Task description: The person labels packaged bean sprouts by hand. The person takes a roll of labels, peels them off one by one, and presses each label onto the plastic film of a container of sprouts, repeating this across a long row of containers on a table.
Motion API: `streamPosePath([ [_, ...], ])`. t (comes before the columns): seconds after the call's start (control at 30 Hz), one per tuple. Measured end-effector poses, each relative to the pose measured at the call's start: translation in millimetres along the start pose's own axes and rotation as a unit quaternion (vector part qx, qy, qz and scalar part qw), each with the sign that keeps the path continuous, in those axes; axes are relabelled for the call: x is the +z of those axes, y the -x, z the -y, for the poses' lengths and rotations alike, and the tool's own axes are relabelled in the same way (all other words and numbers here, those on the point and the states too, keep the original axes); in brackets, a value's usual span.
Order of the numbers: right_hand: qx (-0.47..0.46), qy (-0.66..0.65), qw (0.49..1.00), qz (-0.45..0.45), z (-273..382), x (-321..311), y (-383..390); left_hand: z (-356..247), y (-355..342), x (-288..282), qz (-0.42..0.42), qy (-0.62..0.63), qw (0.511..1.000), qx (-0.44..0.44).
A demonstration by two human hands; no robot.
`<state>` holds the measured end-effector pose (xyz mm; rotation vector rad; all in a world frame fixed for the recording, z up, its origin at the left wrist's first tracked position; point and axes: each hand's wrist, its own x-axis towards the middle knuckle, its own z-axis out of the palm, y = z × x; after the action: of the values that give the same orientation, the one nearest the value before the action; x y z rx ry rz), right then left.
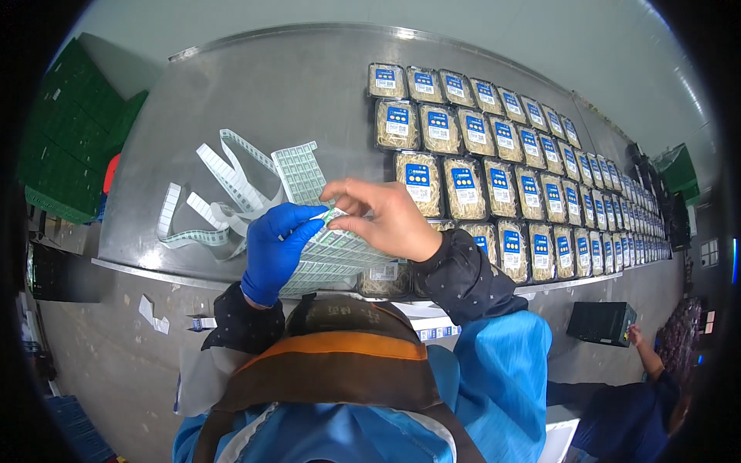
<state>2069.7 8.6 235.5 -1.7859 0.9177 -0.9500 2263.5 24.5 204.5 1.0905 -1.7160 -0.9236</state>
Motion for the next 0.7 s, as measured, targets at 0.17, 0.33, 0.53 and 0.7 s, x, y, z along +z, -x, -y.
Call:
streamPosePath([
  [0.17,-0.130,0.195,0.972,-0.013,-1,2,3,11,3,5,-0.042,-0.040,0.995,0.076],
  [0.33,-0.142,0.225,0.964,-0.033,0,3,4,9,1,10,-0.032,-0.061,0.993,0.095],
  [0.53,-0.193,0.278,0.939,-0.058,-4,4,11,8,4,9,0.020,-0.015,0.998,0.054],
  [0.7,-0.188,0.239,0.948,-0.096,-19,3,20,33,2,-4,-0.169,-0.116,0.979,-0.002],
])
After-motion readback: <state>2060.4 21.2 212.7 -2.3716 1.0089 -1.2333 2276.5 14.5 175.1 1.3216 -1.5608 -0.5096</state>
